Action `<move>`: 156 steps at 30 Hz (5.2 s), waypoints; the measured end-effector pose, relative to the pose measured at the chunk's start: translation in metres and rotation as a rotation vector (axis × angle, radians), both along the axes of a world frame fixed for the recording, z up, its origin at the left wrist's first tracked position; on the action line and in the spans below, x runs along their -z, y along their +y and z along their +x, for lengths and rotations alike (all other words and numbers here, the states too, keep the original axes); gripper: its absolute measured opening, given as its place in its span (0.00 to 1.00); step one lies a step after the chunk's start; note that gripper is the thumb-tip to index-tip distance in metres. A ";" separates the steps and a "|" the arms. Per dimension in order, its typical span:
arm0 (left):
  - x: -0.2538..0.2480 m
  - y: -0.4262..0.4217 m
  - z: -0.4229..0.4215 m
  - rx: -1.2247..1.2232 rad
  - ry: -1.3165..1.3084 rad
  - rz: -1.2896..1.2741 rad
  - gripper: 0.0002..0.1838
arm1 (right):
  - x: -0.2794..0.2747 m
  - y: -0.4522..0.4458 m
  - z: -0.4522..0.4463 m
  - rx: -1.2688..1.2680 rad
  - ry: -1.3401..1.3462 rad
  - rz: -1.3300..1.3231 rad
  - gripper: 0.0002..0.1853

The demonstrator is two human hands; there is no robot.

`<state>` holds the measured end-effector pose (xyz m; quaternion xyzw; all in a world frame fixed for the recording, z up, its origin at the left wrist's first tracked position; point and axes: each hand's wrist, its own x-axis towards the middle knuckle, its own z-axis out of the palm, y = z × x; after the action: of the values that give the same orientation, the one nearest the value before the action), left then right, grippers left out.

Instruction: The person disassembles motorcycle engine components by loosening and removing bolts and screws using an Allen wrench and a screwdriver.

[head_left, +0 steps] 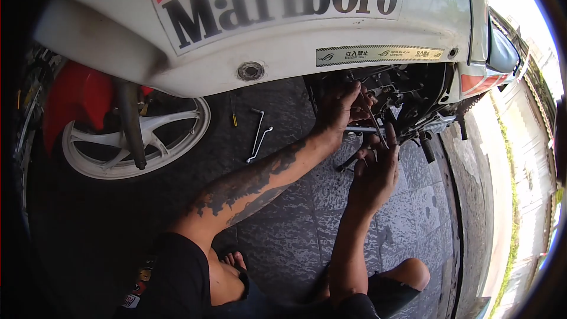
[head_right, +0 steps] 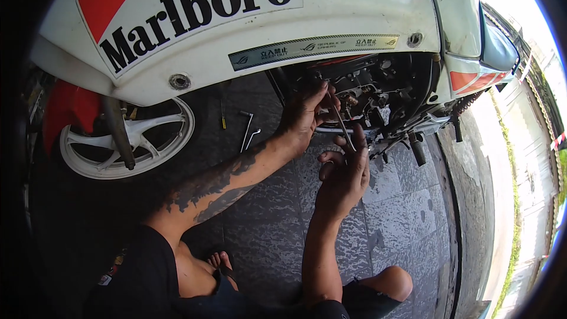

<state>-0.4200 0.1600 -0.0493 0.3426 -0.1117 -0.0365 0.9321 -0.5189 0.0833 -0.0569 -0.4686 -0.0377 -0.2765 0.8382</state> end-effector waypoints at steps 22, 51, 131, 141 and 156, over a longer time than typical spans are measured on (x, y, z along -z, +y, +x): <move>0.014 -0.012 -0.015 0.012 -0.179 0.147 0.16 | -0.001 -0.025 -0.013 0.264 0.012 -0.513 0.15; 0.018 -0.001 -0.006 0.131 -0.280 0.209 0.12 | 0.006 -0.042 -0.007 0.201 0.192 -0.474 0.15; 0.003 0.004 -0.016 0.309 -0.153 0.072 0.16 | -0.010 -0.013 -0.003 0.237 0.147 -0.351 0.15; -0.004 -0.002 -0.016 0.123 -0.061 0.228 0.15 | -0.017 -0.015 -0.018 0.370 0.011 -0.696 0.15; -0.004 -0.027 -0.016 -0.074 0.040 0.186 0.16 | -0.016 -0.008 -0.018 0.279 0.164 -0.596 0.24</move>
<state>-0.4359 0.1332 -0.0457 0.4307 -0.0765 -0.0191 0.8990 -0.5368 0.0749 -0.0408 -0.7143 0.0150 -0.3268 0.6186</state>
